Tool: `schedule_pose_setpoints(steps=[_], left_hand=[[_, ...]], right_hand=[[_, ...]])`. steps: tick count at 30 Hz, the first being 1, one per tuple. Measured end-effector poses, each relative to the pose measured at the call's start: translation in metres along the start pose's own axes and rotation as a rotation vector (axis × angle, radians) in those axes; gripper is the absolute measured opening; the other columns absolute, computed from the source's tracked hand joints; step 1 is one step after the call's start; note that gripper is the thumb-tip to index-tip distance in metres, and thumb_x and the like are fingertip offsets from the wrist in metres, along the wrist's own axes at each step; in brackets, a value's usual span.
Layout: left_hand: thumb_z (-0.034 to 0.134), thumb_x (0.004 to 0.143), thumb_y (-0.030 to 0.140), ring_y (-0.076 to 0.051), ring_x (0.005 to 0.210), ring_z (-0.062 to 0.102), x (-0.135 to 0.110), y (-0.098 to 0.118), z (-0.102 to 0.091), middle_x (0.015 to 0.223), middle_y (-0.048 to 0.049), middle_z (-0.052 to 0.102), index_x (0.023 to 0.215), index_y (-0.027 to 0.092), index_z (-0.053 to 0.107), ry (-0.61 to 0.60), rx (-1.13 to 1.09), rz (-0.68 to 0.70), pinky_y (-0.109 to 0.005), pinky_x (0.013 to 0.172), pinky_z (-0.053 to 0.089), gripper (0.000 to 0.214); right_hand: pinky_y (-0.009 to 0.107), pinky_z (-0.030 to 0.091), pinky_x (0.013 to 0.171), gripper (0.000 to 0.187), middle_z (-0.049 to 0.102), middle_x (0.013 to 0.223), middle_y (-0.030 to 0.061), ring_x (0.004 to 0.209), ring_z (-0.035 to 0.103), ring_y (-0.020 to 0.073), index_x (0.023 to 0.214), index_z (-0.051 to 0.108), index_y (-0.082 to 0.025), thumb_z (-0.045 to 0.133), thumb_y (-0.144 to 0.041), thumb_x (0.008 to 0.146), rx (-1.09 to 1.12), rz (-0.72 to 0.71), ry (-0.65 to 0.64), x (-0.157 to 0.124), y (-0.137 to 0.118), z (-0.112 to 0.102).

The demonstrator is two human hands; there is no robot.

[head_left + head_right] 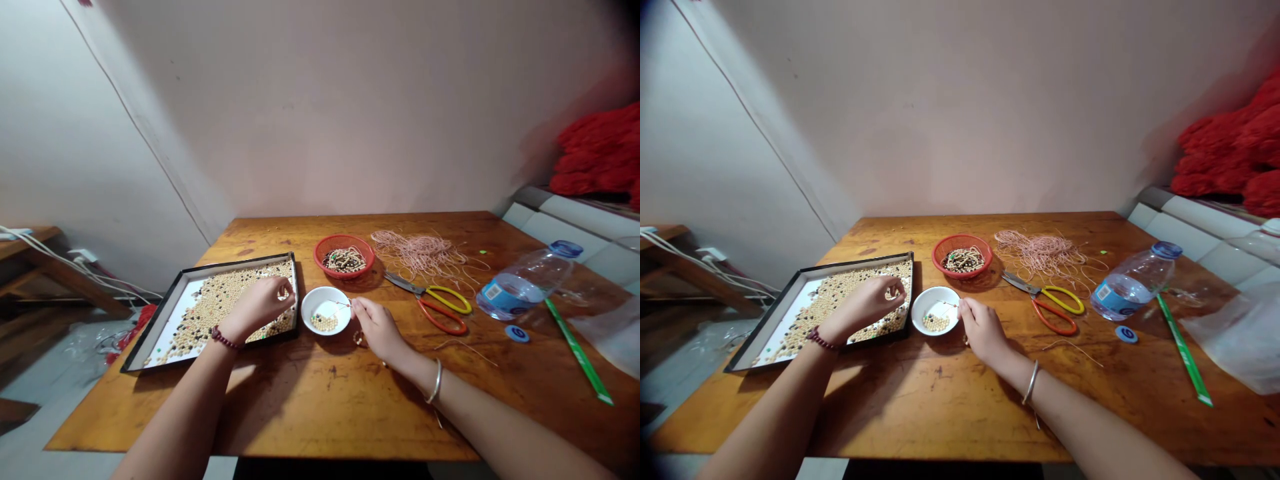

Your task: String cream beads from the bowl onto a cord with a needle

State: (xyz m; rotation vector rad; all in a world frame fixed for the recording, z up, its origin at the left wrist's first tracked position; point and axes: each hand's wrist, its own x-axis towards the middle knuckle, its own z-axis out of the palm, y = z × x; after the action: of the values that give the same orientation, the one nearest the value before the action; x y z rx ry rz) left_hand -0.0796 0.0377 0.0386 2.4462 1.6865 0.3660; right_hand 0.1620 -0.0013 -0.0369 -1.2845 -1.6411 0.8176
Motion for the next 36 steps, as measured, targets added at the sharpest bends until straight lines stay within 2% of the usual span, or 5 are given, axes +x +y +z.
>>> schedule_pose_setpoints(steps=[5, 8, 19, 36], left_hand=[[0.053, 0.087, 0.044, -0.014, 0.071, 0.055, 0.006, 0.013, 0.021, 0.080, -0.0041, 0.064, 0.087, 0.015, 0.063, -0.038, -0.514, 0.126, -0.024, 0.062, 0.042, 0.030], [0.056, 0.086, 0.045, -0.014, 0.075, 0.055, 0.008, 0.017, 0.033, 0.084, -0.0048, 0.064, 0.092, 0.015, 0.064, -0.025, -0.650, 0.129, -0.025, 0.067, 0.044, 0.032], [0.060, 0.084, 0.044, -0.013, 0.075, 0.055, 0.010, 0.020, 0.045, 0.087, -0.0055, 0.063, 0.091, 0.014, 0.065, -0.062, -0.803, 0.153, -0.025, 0.069, 0.045, 0.031], [0.057, 0.085, 0.046, -0.015, 0.077, 0.058, 0.010, 0.024, 0.043, 0.086, -0.0062, 0.066, 0.088, 0.014, 0.065, -0.029, -0.750, 0.138, -0.027, 0.069, 0.046, 0.032]], right_hand=[[0.024, 0.035, 0.057, 0.038, 0.053, 0.057, 0.0007, 0.061, 0.053, 0.0165, 0.067, 0.048, -0.021, 0.034, -0.043, 0.095, -0.004, 0.009, 0.006, 0.000, 0.000, 0.000], [0.024, 0.034, 0.057, 0.037, 0.053, 0.058, 0.0001, 0.060, 0.052, 0.0159, 0.067, 0.048, -0.020, 0.034, -0.042, 0.095, -0.028, -0.007, 0.017, 0.000, -0.001, -0.001], [0.024, 0.031, 0.057, 0.036, 0.053, 0.058, -0.0003, 0.058, 0.051, 0.0150, 0.069, 0.049, -0.020, 0.034, -0.039, 0.096, -0.085, -0.036, 0.035, -0.001, -0.001, -0.001], [0.024, 0.033, 0.058, 0.036, 0.055, 0.058, 0.0002, 0.059, 0.053, 0.0155, 0.068, 0.049, -0.020, 0.033, -0.038, 0.096, -0.096, -0.044, 0.041, -0.003, -0.004, -0.002]])
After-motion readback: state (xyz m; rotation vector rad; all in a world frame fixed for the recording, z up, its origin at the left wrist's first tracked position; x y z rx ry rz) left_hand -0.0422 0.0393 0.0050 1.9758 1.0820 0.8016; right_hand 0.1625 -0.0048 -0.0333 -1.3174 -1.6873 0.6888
